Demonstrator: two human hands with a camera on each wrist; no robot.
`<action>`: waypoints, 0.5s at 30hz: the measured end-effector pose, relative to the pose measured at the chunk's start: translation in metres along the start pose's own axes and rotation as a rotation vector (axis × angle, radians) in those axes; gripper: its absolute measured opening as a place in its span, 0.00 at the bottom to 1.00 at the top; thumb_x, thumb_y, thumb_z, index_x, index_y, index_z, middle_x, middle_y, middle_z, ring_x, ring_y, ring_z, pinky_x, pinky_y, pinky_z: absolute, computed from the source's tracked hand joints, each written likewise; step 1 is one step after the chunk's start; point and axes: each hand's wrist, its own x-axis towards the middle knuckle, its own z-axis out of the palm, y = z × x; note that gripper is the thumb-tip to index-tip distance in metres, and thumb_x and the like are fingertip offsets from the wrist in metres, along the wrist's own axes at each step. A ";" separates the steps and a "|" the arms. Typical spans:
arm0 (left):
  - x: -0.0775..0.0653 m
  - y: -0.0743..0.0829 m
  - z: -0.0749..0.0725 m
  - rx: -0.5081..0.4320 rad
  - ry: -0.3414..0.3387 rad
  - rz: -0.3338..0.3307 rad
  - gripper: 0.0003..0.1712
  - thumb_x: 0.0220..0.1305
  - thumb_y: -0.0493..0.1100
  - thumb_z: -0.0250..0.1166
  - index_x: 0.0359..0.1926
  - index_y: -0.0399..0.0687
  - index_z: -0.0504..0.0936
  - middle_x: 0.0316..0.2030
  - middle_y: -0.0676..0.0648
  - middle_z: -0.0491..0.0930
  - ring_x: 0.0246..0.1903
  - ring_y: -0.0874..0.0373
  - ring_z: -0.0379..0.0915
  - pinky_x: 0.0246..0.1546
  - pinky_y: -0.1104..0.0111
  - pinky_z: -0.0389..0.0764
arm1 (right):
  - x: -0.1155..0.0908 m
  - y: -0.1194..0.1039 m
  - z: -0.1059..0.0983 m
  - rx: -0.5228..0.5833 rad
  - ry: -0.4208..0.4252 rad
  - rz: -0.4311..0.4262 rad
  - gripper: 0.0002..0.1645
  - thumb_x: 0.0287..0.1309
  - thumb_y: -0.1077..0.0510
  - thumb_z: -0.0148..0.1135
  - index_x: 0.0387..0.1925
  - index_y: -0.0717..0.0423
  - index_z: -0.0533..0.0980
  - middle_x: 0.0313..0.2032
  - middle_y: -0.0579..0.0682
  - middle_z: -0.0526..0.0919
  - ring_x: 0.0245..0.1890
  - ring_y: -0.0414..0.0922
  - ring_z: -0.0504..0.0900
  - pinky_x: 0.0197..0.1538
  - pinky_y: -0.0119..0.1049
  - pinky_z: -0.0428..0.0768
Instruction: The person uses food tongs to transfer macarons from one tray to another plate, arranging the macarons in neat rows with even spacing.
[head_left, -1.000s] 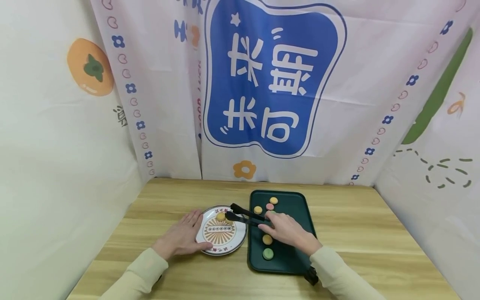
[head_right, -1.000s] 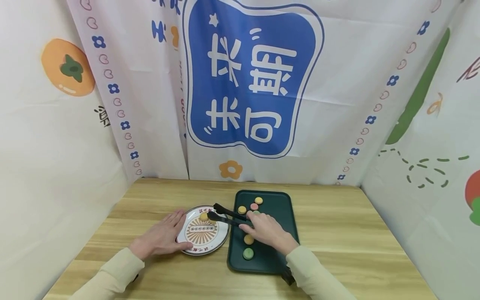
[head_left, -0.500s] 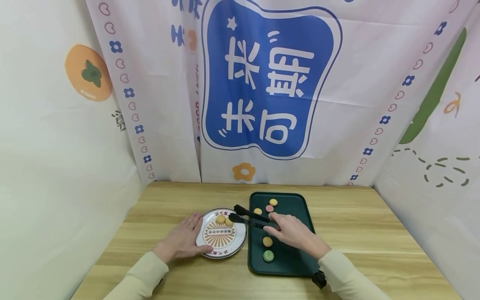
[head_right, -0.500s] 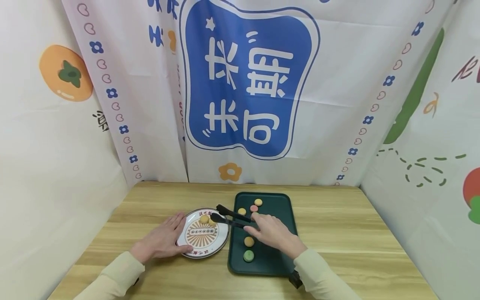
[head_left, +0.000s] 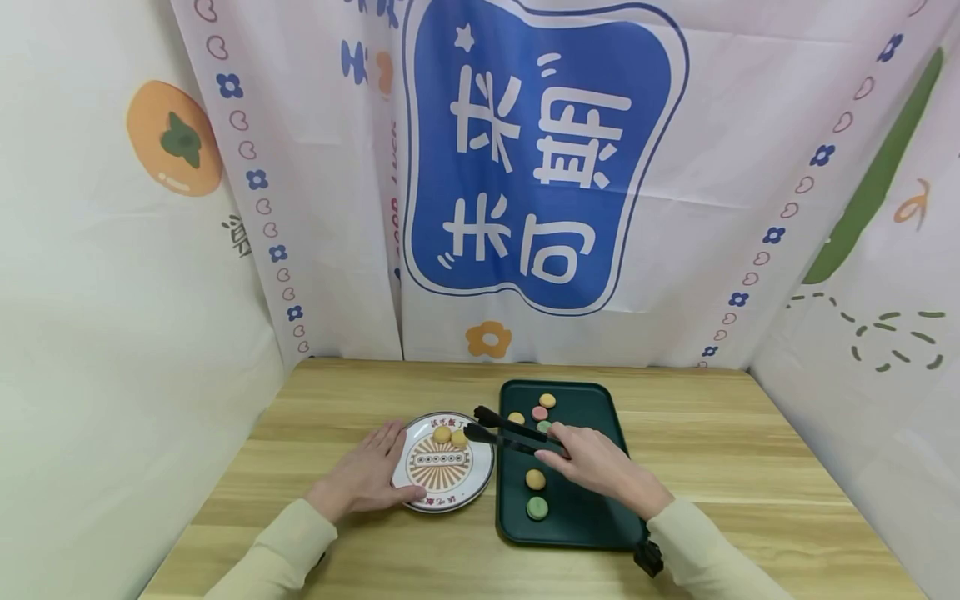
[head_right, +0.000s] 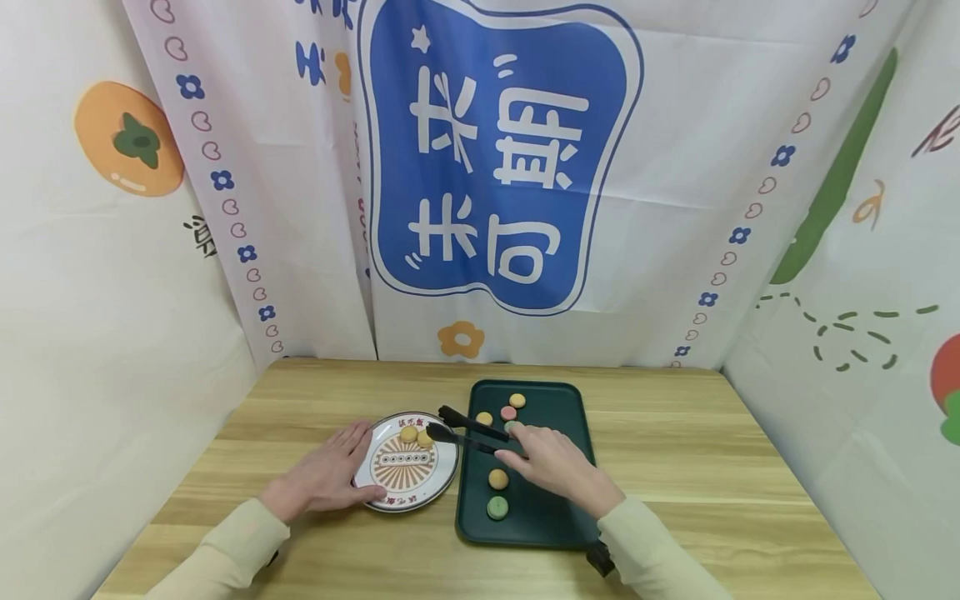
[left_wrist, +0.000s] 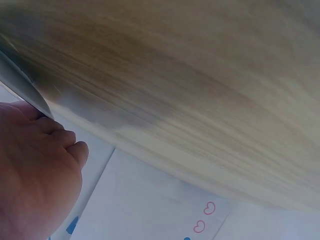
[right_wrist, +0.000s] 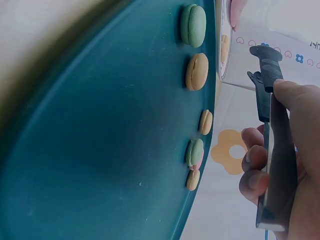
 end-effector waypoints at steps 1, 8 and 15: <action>0.000 0.000 0.000 0.001 0.001 0.003 0.65 0.58 0.82 0.47 0.72 0.28 0.55 0.74 0.30 0.51 0.75 0.38 0.47 0.76 0.50 0.54 | -0.001 0.000 0.000 -0.002 -0.003 0.001 0.19 0.66 0.34 0.54 0.37 0.44 0.73 0.18 0.37 0.65 0.15 0.32 0.65 0.19 0.25 0.64; -0.001 -0.002 0.001 0.017 -0.002 0.005 0.66 0.57 0.83 0.45 0.73 0.29 0.55 0.74 0.30 0.51 0.75 0.38 0.47 0.76 0.50 0.54 | -0.013 0.002 -0.004 0.006 0.008 0.005 0.19 0.65 0.34 0.55 0.36 0.44 0.73 0.17 0.37 0.65 0.14 0.31 0.64 0.18 0.25 0.64; 0.000 -0.002 0.001 0.013 -0.013 -0.002 0.66 0.58 0.83 0.45 0.73 0.29 0.54 0.75 0.30 0.49 0.76 0.39 0.45 0.76 0.50 0.53 | -0.024 0.005 -0.014 -0.005 0.006 0.020 0.24 0.64 0.33 0.55 0.40 0.48 0.76 0.18 0.36 0.67 0.16 0.31 0.66 0.20 0.24 0.66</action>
